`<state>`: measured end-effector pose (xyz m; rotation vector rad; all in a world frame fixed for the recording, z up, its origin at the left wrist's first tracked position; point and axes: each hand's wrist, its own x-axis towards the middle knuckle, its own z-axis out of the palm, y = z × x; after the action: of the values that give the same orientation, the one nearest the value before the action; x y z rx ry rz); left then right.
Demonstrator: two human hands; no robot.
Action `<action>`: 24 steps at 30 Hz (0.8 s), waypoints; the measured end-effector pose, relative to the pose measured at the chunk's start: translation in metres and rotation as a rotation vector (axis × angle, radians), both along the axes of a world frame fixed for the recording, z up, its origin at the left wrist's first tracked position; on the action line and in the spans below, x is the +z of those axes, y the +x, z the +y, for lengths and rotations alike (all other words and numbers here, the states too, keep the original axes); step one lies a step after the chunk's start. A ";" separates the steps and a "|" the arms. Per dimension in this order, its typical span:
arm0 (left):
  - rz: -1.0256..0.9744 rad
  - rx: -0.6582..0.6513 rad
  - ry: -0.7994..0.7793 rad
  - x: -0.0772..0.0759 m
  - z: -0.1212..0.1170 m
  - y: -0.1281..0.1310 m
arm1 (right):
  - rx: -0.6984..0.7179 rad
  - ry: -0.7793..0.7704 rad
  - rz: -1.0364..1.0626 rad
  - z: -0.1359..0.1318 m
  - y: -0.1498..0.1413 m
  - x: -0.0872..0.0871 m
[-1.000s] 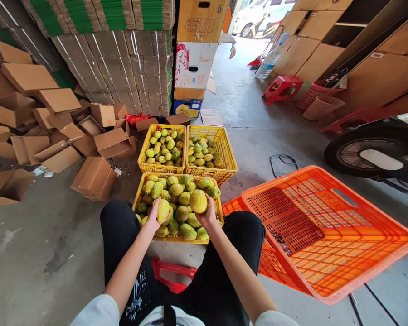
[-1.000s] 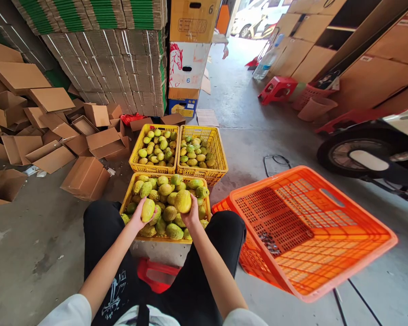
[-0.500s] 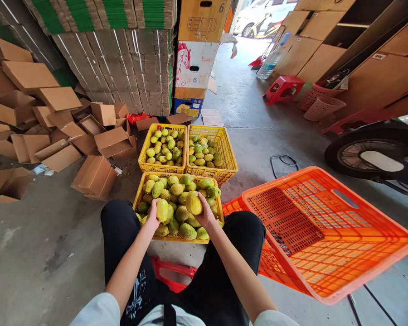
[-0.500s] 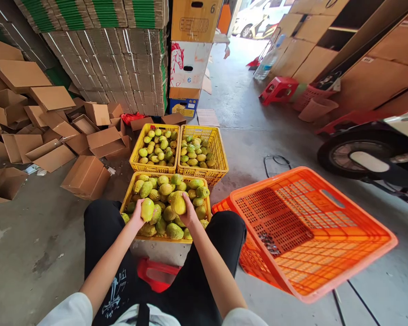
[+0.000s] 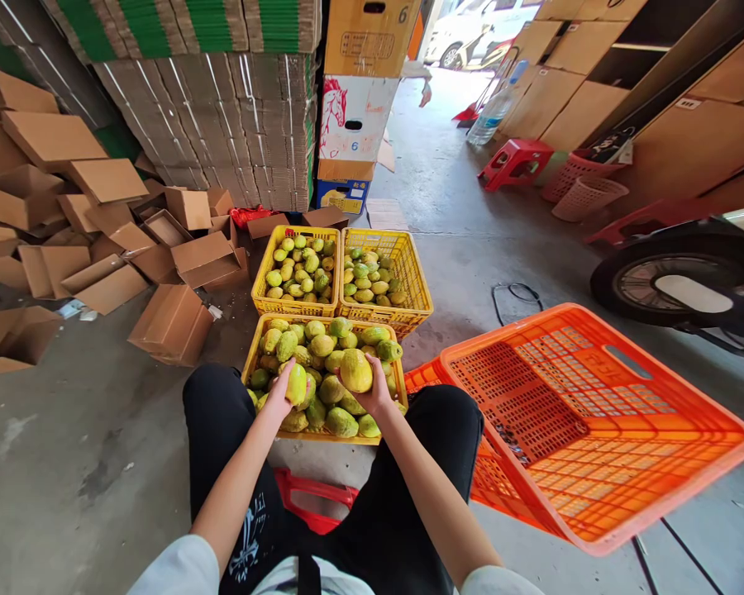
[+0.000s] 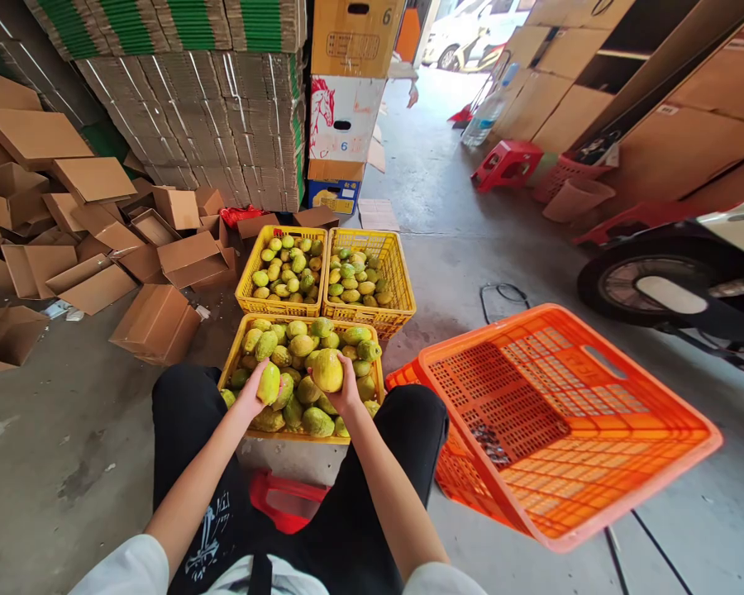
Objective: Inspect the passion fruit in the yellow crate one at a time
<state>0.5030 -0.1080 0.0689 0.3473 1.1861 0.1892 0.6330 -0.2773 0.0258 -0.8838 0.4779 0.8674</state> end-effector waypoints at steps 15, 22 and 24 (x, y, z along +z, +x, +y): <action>0.087 0.010 0.051 -0.003 0.000 -0.001 | 0.038 -0.013 0.043 0.001 -0.004 0.008; 0.121 -0.019 0.087 -0.005 -0.002 -0.002 | 0.059 -0.031 -0.045 0.000 -0.004 0.000; 0.119 -0.036 0.098 -0.008 -0.003 -0.002 | 0.056 -0.050 -0.036 -0.001 -0.004 -0.003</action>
<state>0.5009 -0.1106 0.0613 0.4705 1.2900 0.1982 0.6294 -0.2783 0.0228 -0.9604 0.4469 0.8922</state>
